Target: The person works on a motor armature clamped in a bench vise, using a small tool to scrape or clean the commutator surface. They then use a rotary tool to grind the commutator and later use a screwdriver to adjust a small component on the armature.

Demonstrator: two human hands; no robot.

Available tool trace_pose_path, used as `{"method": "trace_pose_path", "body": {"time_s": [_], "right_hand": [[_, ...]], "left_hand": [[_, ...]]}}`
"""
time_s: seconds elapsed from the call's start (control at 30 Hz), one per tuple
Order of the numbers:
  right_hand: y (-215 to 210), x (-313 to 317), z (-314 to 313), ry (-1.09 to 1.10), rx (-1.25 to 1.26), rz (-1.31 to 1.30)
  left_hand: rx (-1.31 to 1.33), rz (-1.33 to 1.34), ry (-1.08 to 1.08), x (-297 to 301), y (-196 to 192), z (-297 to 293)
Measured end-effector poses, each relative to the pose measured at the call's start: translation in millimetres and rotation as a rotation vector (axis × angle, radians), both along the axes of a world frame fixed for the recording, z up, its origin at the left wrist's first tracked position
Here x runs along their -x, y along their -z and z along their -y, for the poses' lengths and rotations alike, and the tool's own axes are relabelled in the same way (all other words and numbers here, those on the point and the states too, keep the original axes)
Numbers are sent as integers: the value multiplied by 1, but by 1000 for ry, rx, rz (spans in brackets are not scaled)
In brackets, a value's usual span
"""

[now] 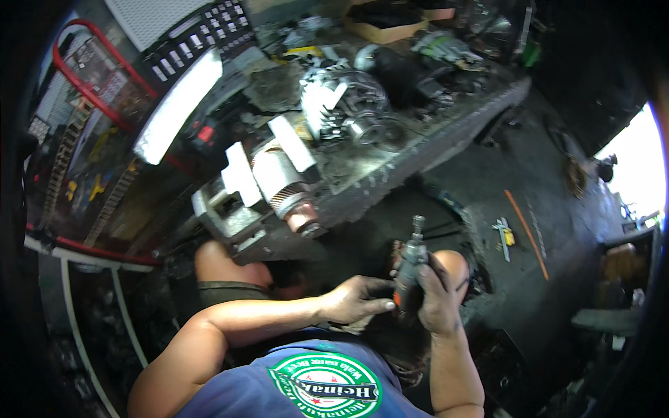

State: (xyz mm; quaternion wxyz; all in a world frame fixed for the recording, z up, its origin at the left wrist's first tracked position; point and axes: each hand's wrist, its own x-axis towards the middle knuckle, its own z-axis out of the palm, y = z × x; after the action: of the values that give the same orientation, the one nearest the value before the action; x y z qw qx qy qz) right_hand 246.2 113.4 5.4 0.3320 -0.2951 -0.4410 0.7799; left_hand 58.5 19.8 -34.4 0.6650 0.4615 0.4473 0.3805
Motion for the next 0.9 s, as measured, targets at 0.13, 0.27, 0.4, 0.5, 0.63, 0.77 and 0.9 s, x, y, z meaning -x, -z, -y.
{"method": "trace_pose_path", "body": {"time_s": [0.13,0.27,0.4,0.5,0.63,0.77,0.9], "right_hand": [[-7,-9,4,-92,-41,55],[-20,-10,9,-136,-41,55],[-45,-6,15,-198,-170,61],[-71,3,23,-175,-276,70],[-100,21,36,-104,-490,10],[-99,48,51,-101,-490,-16],[-69,74,98,-63,-273,-163]], "left_hand": [[-58,70,-11,-2,12,8],[-56,61,-1,-1,9,16],[-60,106,-22,-1,-4,23],[-148,238,-50,7,-20,25],[-401,370,-264,25,-54,26],[-565,288,-440,50,-98,41],[-483,166,-360,74,-122,71]]}}
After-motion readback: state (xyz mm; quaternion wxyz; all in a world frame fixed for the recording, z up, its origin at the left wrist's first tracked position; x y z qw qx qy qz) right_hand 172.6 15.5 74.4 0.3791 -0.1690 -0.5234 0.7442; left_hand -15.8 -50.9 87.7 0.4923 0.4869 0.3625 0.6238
